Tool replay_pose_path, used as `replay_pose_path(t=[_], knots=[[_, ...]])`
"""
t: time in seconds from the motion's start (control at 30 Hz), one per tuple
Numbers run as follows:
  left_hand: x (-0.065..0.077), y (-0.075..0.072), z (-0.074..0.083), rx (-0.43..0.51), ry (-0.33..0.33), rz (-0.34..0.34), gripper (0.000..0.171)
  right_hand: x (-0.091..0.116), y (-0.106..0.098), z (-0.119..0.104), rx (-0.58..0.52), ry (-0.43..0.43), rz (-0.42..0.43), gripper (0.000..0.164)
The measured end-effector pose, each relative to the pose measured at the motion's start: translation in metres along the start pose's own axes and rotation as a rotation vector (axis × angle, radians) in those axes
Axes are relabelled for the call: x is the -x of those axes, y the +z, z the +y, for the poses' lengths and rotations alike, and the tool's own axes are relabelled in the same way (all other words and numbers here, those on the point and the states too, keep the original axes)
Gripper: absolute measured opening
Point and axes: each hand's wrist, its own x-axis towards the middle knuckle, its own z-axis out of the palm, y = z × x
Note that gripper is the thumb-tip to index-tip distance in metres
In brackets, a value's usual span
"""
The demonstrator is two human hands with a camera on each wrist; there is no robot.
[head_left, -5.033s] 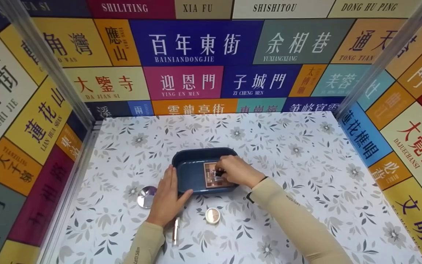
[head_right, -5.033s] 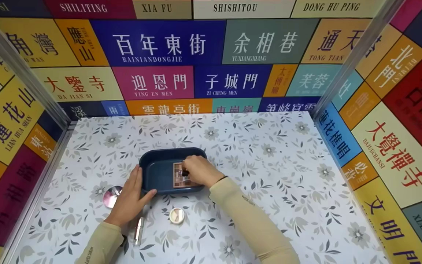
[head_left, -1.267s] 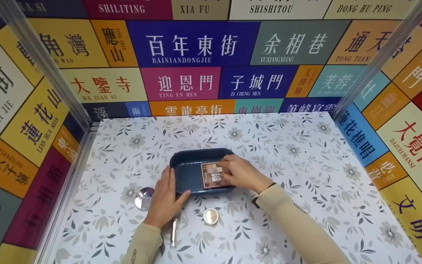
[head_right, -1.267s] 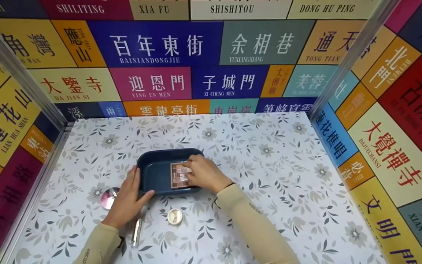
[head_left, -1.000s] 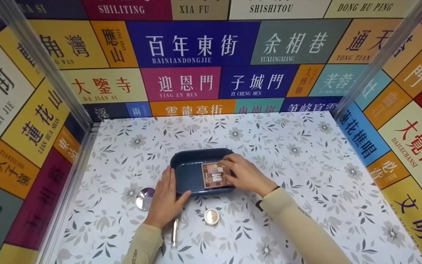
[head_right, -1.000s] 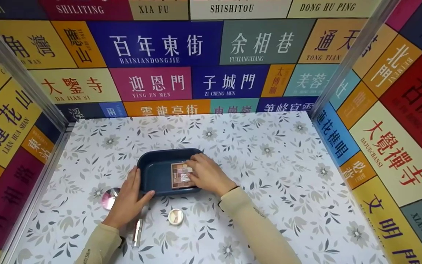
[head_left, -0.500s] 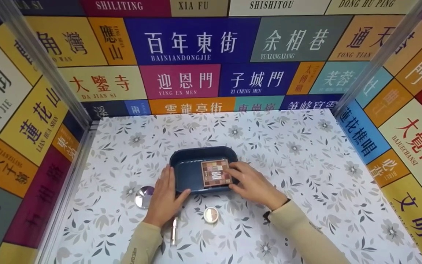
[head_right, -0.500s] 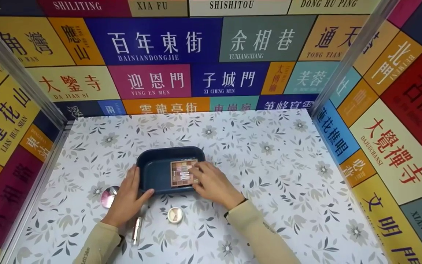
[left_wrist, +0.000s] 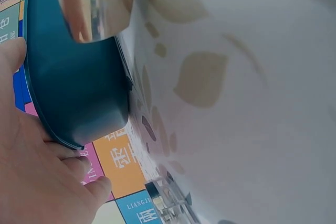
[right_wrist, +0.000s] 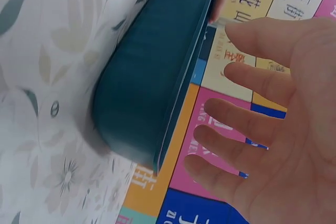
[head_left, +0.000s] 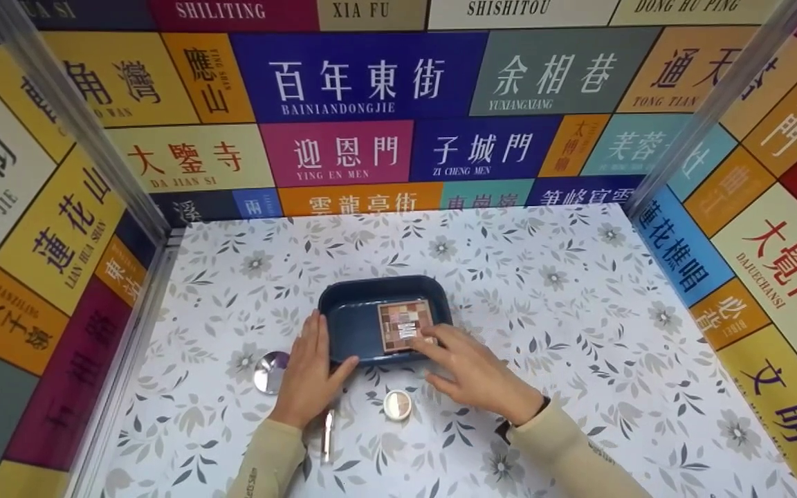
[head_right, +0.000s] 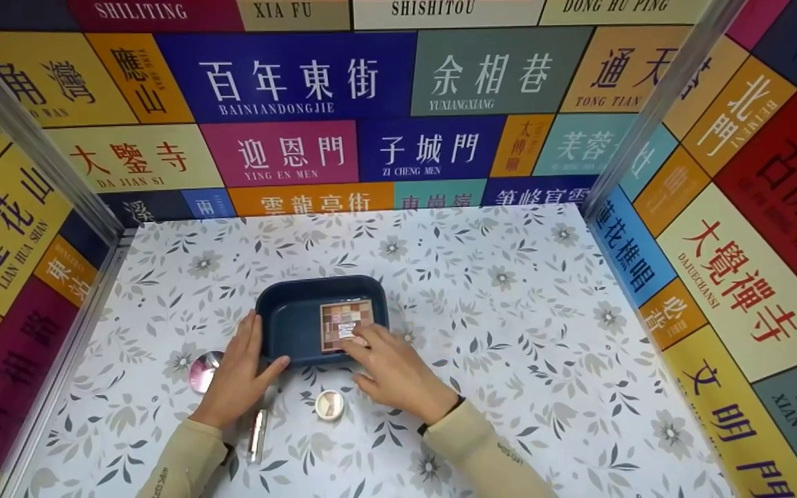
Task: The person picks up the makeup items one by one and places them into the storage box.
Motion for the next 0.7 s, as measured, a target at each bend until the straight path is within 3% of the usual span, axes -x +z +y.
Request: replay_pose_path(t=[0.7], knots=[[-0.001, 0.001, -0.001, -0.006, 0.010, 0.017, 0.097, 0.011, 0.017, -0.031, -0.052, -0.086, -0.042, 0.068]])
